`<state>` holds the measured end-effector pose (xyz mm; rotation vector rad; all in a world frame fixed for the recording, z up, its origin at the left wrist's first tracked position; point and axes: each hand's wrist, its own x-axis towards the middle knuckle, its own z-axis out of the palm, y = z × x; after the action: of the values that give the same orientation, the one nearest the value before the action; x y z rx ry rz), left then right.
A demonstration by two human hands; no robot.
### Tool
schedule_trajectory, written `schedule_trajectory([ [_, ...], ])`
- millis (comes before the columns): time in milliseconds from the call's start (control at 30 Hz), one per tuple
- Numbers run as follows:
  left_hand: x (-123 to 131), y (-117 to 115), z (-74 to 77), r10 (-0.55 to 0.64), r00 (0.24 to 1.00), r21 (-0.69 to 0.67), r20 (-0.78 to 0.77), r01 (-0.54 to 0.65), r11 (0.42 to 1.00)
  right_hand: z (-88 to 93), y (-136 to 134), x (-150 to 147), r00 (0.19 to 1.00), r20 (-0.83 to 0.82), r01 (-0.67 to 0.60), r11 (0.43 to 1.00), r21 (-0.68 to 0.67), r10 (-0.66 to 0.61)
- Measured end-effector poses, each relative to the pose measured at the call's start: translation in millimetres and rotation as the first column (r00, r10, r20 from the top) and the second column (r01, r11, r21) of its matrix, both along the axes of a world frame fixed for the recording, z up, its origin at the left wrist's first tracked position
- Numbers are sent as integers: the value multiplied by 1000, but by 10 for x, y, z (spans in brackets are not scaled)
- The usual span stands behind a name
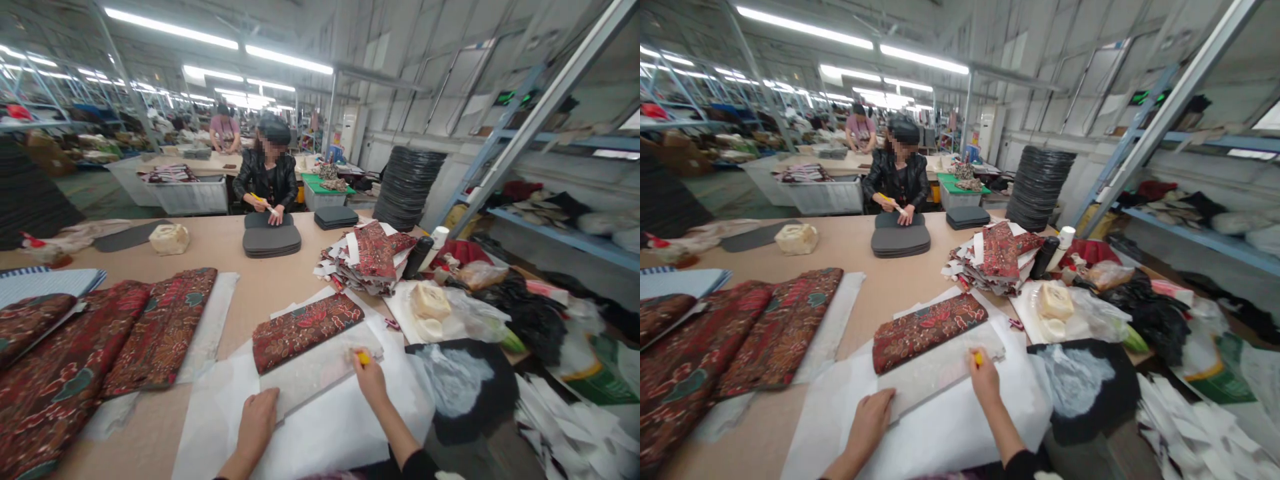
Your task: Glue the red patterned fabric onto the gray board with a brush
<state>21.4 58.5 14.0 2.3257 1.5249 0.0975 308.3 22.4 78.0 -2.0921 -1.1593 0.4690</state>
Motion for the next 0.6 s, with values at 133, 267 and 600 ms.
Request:
schedule_trajectory([
  [133,-1,36,36,161,986,-25,46,-160,987,-134,17,-1044,868,-218,-445,894,56,445],
  [267,8,20,98,210,977,-76,35,-207,975,-173,34,-941,891,-222,-418,906,-62,396],
  [600,-49,91,89,386,877,-188,286,-344,920,71,54,-1190,856,-75,-514,858,-10,512],
])
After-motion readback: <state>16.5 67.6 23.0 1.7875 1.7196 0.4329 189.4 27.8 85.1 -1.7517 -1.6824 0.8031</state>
